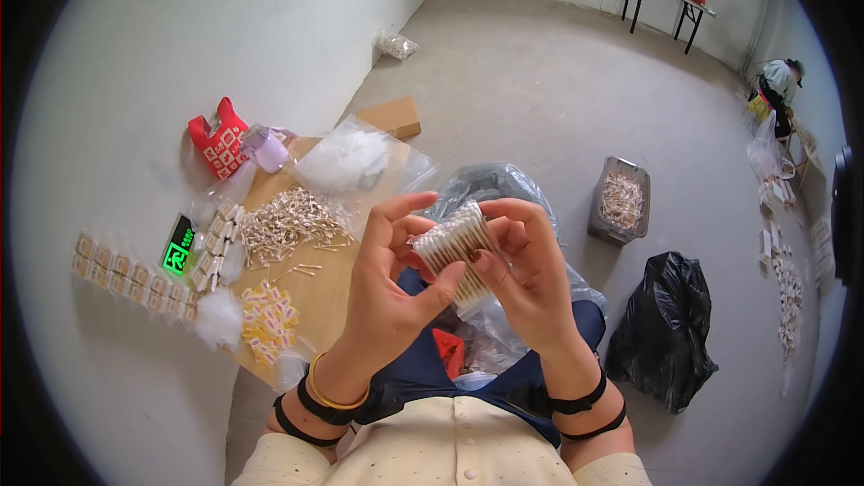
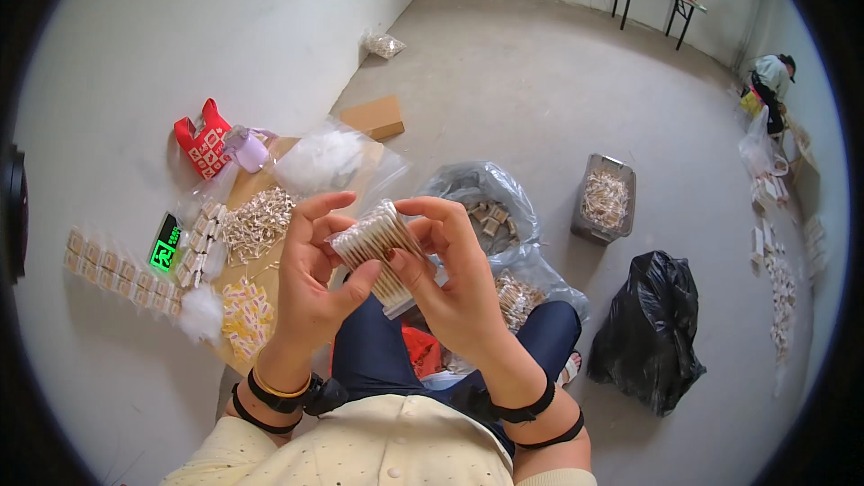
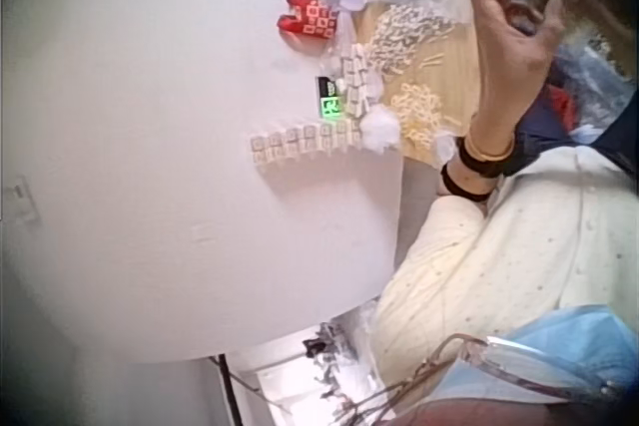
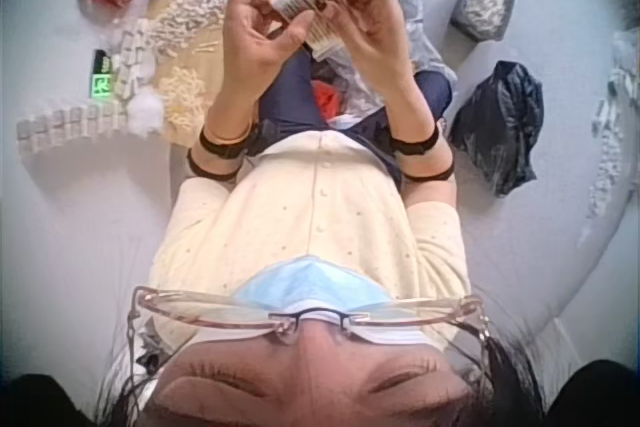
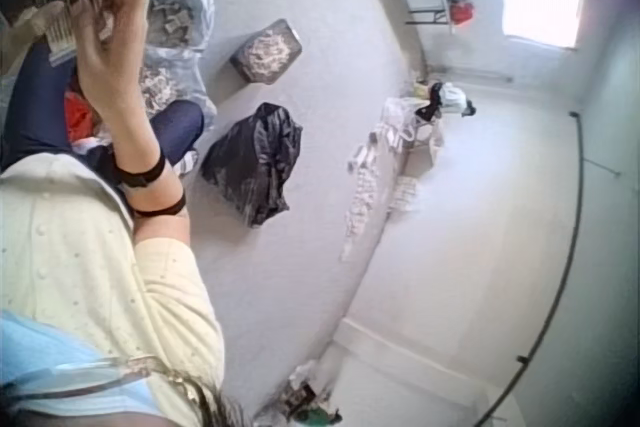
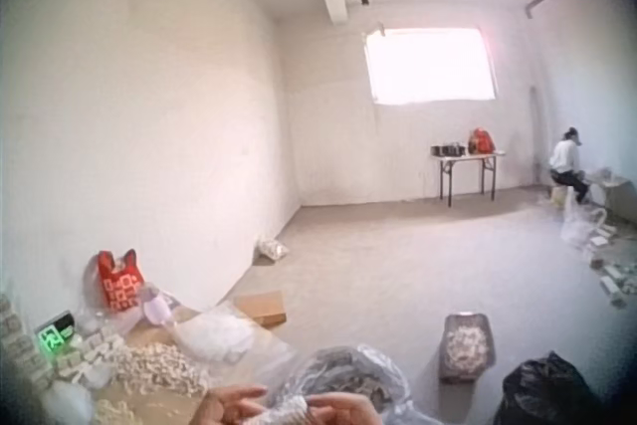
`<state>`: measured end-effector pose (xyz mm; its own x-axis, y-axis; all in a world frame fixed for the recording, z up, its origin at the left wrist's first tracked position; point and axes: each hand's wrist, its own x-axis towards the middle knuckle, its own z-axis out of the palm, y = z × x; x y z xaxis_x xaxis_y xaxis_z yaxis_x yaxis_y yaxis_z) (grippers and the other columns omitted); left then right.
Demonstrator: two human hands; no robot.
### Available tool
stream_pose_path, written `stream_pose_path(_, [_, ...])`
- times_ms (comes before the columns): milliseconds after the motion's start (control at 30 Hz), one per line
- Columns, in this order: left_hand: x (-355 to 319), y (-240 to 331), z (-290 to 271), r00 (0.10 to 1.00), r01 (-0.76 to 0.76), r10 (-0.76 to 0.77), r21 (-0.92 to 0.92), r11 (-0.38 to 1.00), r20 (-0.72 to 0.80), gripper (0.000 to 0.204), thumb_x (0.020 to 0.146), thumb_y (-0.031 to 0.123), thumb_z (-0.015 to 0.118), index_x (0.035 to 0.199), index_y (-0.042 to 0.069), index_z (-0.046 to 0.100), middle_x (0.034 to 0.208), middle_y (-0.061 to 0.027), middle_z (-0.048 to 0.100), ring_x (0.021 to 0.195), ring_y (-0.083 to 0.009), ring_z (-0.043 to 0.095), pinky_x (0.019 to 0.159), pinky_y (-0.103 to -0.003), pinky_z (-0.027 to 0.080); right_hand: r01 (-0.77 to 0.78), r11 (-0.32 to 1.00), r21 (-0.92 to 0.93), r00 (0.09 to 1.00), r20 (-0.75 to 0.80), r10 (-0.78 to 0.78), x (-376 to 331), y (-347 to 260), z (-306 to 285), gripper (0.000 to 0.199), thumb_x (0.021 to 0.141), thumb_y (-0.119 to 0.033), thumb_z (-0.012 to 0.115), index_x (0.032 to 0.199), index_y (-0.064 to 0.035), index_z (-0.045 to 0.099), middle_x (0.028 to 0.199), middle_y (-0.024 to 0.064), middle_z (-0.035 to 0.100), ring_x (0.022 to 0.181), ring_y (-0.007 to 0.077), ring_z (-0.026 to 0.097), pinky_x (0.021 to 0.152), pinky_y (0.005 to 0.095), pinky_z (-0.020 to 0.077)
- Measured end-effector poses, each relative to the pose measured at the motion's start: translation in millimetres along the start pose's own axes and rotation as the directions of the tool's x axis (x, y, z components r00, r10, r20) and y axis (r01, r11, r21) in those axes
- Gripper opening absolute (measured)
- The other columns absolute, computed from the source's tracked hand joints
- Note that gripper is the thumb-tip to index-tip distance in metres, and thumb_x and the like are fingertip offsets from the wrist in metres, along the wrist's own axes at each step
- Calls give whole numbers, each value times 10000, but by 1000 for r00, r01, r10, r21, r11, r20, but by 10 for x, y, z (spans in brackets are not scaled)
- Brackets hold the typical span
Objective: The person sits on the floor and packs cotton swabs into small clear plastic bags. They pick up a bundle of swabs, place them into a bag, and seal it. The person repeats this process, handling the swabs and bags by hand.
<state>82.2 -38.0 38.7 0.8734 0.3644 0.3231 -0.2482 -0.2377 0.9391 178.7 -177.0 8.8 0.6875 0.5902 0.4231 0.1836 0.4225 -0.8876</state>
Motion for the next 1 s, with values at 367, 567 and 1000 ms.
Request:
stream_pose_path(367, [30,97,35,998,68,-63,-278,958,26,643,798,-44,653,1353,30,339,1011,-94,614,945,-126,628,887,-282,495,-127,968,218,992,46,119,3,-136,-8,452,912,39,602,1310,-18,394,956,60,611,942,115,592,867,285,470])
stream_pose_path(567, [31,70,7,999,32,-24,-205,978,42,591,800,-42,638,1319,46,370,979,-78,626,918,-113,621,841,-271,496,78,966,-245,997,-9,-82,15,-239,33,507,818,69,637,1267,-24,420,988,87,582,904,147,593,824,290,486])
stream_pose_path(1000, [31,65,-19,1000,-12,13,-197,980,3,567,798,-36,662,1295,61,408,971,-61,623,907,-112,627,822,-269,504,193,821,-538,975,8,-224,91,-387,58,208,757,32,702,933,-47,625,968,99,536,852,218,571,753,324,490])
